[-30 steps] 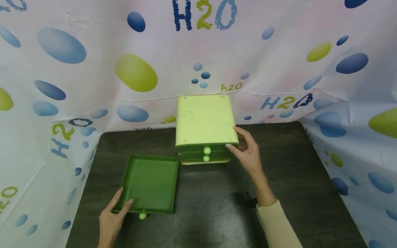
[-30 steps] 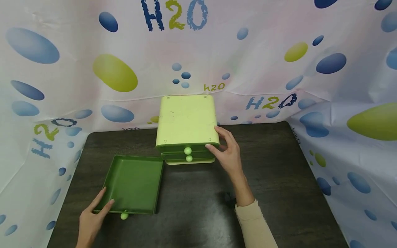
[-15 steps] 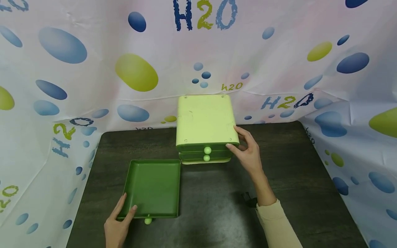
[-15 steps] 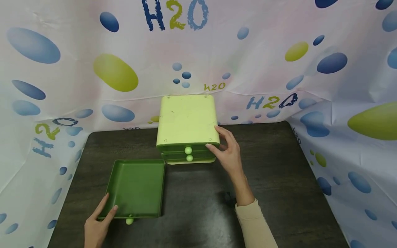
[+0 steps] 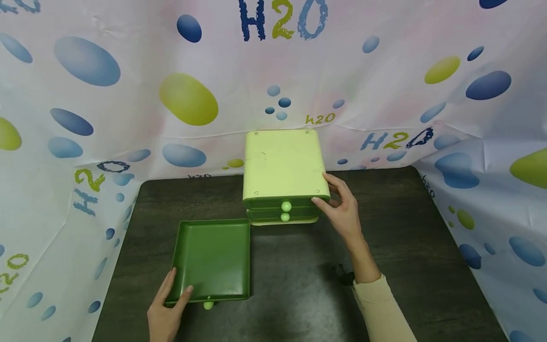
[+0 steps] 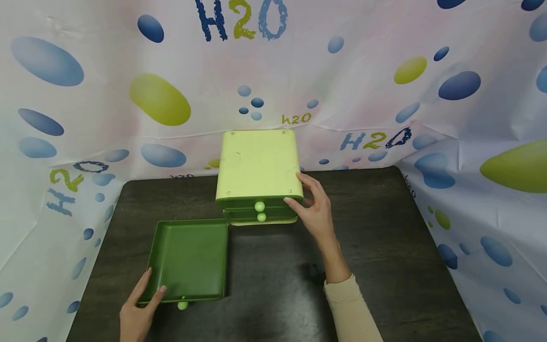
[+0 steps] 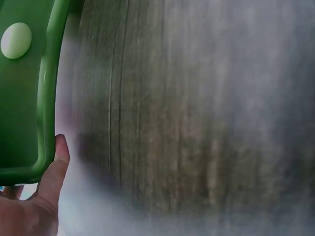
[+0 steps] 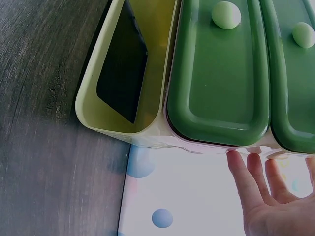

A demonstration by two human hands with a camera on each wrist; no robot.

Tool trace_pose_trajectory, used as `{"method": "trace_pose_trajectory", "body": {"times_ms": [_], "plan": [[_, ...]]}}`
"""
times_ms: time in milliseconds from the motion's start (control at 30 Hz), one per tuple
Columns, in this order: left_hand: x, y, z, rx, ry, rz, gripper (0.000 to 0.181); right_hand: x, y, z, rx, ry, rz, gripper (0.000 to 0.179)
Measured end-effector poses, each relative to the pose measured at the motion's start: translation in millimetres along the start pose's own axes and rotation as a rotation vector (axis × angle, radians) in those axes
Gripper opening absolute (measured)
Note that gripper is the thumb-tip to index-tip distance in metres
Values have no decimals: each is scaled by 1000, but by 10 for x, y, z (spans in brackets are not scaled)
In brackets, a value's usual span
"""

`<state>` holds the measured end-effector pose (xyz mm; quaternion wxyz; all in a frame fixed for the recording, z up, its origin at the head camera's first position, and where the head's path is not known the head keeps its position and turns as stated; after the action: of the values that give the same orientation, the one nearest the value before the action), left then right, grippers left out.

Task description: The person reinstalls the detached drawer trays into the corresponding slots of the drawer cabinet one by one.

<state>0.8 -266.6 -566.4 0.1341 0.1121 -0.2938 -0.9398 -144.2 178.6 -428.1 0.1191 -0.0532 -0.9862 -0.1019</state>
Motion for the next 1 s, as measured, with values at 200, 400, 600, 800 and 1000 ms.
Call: {"method": "trace_pose_trajectory", "body": {"times_ms": [200,400,600,800,1000], "plan": [[-88,-68,-45,8,18,-22,79,-24,2,10,-8,8,4,62],[-190,-190,-7,27,-15,-31,79,-47,-4,14,-16,22,4,62],[-226,-293,47,13,-40,-31,79,-56,5,17,-31,30,18,62],[-273,-409,104,4,-68,-18,77,-54,1,10,-23,36,13,62],[-299,-474,139,-5,-88,-12,76,-42,2,8,-21,26,15,62]]}}
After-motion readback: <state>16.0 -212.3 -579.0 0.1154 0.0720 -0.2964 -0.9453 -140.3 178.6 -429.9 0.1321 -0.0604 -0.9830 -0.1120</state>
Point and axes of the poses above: each hand's wrist, its own x-axis towards the middle knuckle, its own y-axis out of the back of the hand, z = x × y, the point moved 6 cm from there along x, towards the middle knuckle, and after that the axes turned 8 degrees about -y, right-handed, at the moved point
